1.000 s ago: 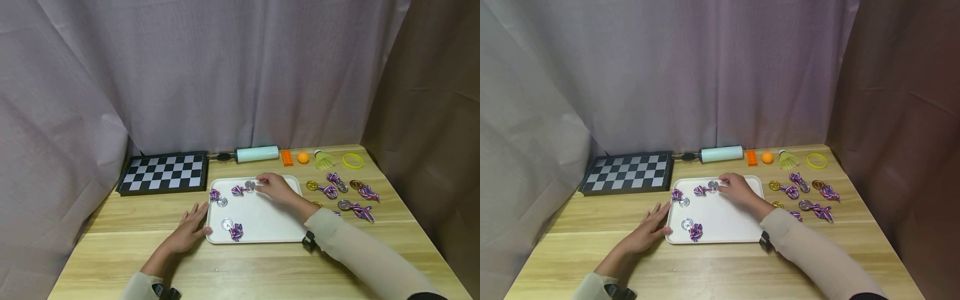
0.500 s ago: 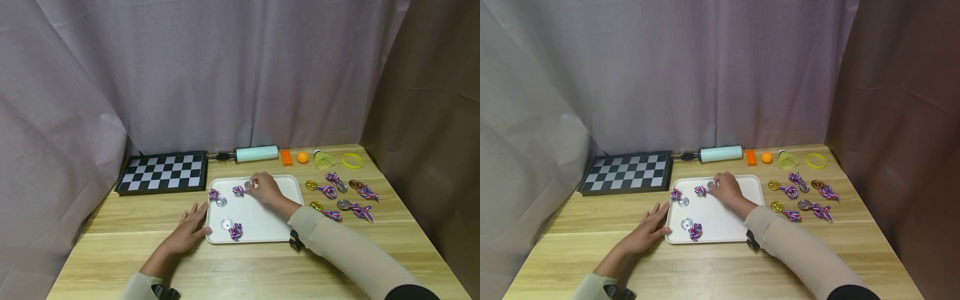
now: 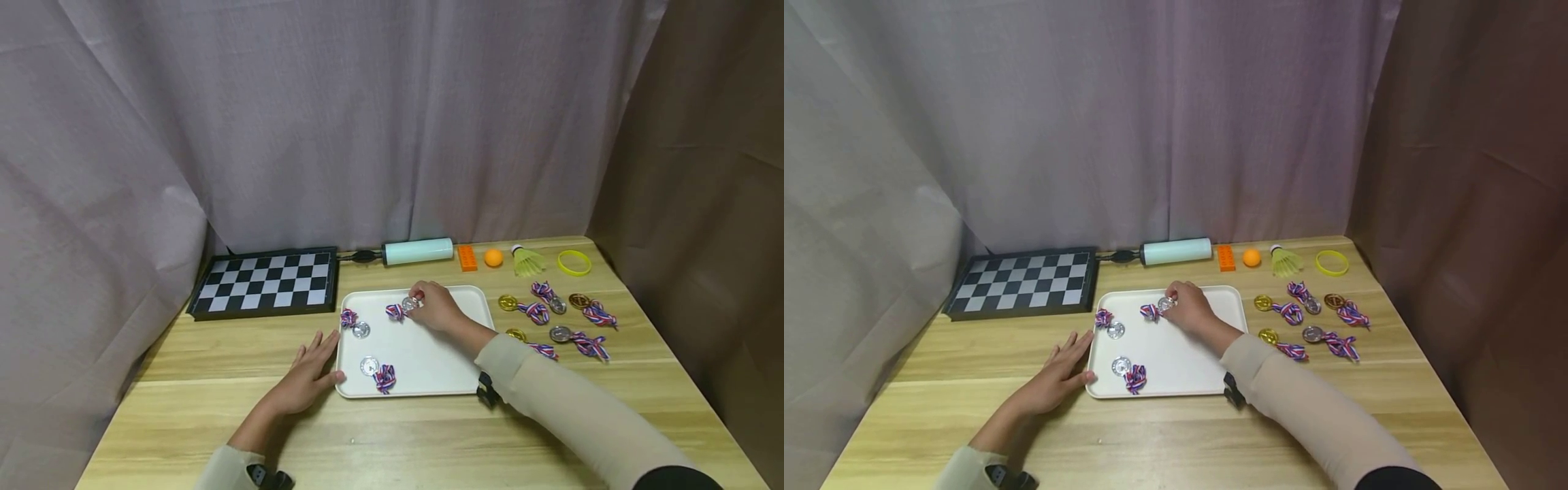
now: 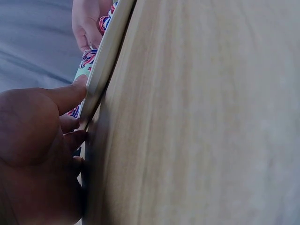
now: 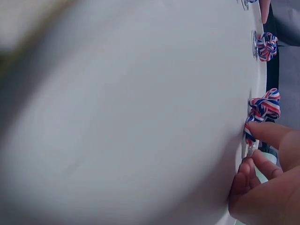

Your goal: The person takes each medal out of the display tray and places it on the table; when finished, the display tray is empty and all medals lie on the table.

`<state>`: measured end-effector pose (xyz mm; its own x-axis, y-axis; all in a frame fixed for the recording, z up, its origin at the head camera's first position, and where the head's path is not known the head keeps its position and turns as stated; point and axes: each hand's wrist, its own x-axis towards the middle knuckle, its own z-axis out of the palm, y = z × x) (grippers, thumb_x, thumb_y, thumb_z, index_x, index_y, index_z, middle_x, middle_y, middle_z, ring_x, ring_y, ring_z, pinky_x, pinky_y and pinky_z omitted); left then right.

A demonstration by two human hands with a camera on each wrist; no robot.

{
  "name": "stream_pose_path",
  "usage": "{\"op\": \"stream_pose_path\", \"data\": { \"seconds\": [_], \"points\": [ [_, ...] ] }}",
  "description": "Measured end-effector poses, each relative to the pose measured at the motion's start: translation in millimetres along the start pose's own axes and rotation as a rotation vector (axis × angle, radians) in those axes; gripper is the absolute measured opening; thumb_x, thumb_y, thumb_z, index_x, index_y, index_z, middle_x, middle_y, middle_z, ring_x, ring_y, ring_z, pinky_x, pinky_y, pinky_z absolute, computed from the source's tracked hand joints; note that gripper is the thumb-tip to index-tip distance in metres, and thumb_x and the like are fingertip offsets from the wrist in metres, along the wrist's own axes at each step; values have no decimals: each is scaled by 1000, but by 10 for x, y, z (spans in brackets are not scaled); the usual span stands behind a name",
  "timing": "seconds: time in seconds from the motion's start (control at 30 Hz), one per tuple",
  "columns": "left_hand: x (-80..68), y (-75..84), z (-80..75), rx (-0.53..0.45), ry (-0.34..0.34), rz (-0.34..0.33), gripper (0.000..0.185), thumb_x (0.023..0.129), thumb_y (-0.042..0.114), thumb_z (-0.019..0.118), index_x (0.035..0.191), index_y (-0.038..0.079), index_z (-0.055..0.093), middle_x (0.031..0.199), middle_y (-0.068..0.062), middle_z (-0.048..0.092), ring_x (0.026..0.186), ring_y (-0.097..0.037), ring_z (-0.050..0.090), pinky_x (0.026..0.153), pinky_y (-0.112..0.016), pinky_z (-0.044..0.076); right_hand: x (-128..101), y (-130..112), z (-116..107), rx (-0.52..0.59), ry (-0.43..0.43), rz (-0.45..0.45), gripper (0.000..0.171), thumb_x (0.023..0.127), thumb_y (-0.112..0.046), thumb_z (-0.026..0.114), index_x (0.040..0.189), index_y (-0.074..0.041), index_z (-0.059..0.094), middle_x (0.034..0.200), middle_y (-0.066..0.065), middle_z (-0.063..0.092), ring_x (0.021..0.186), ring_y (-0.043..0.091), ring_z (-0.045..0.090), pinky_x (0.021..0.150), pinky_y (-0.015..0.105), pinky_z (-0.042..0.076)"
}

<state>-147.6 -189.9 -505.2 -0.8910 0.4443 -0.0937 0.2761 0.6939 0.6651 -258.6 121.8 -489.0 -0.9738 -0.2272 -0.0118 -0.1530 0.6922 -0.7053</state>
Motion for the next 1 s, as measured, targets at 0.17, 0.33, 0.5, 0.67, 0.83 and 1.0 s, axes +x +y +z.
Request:
{"op": "stream_pose_path", "data": {
  "seconds": [0.17,0.33,0.5,0.67,0.83,1.0],
  "points": [
    [7,-12,-3,9,-7,-5,79,105,32,59,165,8,15,172,-12,15,159,-39,0,124,-64,-6,4,44,-38,97,-15,1,33,83,-4,82,112,-3,66,99,9,66,91,20,58,80,31,49],
    [7,-3,-15,-9,-19,-6,79,105,31,60,165,8,14,172,-11,14,159,-38,-2,124,-62,-7,-45,43,-117,151,-32,-4,33,83,-2,81,113,-4,66,98,7,68,92,19,61,80,29,50],
    [5,0,-13,-8,-24,-7,79,105,31,60,165,8,14,172,-11,13,159,-38,-2,124,-62,-7,-172,8,-267,183,-63,-42,32,86,-6,81,114,-4,66,101,9,67,98,23,62,86,34,51],
    [8,-4,-5,-11,-18,-8,79,105,31,60,165,8,15,172,-12,14,159,-39,-1,124,-63,-7,-351,0,-463,222,-86,-47,33,89,-6,79,119,-3,65,109,12,69,107,28,64,95,42,54],
    [-1,-9,2,-12,-8,-5,79,105,32,60,165,8,15,172,-12,15,159,-39,-1,123,-64,-7,-561,84,-652,304,-104,-66,36,91,-2,76,124,2,63,114,17,69,107,29,64,95,37,56],
    [-5,-10,8,-10,-4,-2,79,105,32,59,165,7,15,172,-12,14,158,-40,-1,123,-64,-7,-808,241,-842,358,-102,-40,36,92,-2,74,126,0,62,109,15,69,96,23,64,79,22,54]
  ]
}}
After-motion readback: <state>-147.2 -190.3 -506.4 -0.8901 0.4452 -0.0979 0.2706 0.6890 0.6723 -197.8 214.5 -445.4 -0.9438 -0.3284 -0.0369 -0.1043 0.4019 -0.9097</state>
